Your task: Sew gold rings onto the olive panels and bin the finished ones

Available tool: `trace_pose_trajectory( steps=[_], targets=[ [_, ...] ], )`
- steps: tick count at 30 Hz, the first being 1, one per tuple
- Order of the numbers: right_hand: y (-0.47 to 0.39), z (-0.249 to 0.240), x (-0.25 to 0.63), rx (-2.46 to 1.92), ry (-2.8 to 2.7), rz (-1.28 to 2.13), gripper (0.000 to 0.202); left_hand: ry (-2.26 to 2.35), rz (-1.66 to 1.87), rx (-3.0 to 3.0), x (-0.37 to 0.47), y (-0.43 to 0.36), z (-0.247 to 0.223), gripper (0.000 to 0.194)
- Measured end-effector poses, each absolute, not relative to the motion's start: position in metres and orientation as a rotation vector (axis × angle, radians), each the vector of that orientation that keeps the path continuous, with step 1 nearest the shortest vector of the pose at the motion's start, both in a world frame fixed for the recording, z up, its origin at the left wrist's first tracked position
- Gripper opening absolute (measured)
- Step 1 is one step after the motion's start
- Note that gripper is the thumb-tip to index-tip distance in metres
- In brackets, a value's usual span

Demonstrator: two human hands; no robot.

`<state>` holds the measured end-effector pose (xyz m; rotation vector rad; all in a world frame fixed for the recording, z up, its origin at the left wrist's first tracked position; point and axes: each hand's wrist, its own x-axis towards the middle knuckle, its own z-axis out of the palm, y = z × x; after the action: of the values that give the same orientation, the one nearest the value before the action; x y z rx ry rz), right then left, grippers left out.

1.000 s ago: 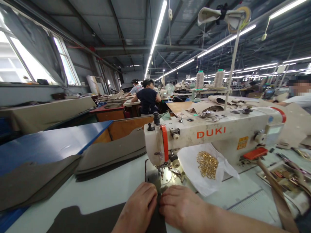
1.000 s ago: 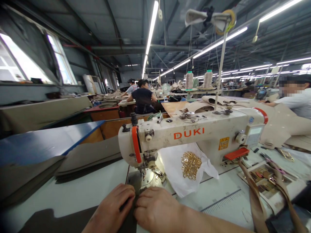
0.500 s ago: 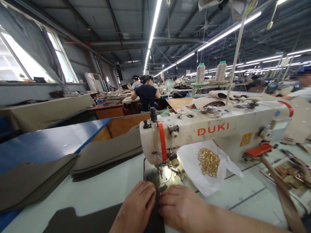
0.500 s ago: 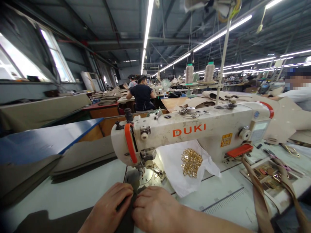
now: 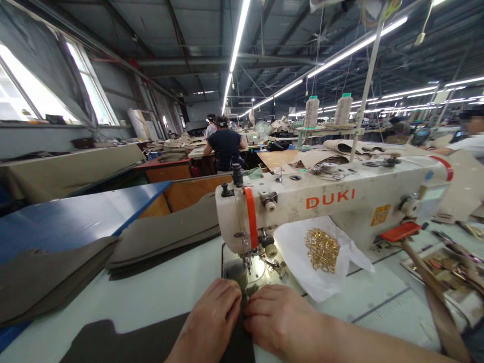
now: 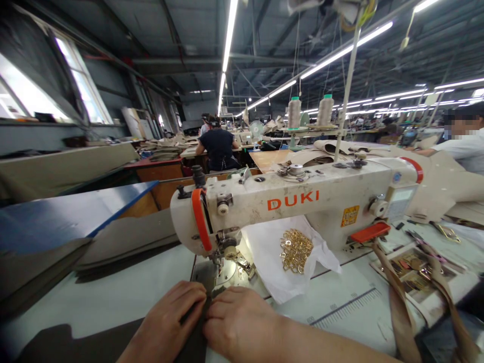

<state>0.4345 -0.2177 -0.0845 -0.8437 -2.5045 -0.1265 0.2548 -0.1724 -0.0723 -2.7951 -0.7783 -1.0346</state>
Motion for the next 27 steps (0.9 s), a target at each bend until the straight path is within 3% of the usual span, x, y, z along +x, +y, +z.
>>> trace_pose_trajectory(
  steps=[27],
  targets=[
    [-0.2224, -0.0747, 0.4339, -0.912, -2.525, -0.056, 0.016, -0.853, -0.975, -2.854, 0.2535, -0.1718, -0.0758, 0.021]
  ],
)
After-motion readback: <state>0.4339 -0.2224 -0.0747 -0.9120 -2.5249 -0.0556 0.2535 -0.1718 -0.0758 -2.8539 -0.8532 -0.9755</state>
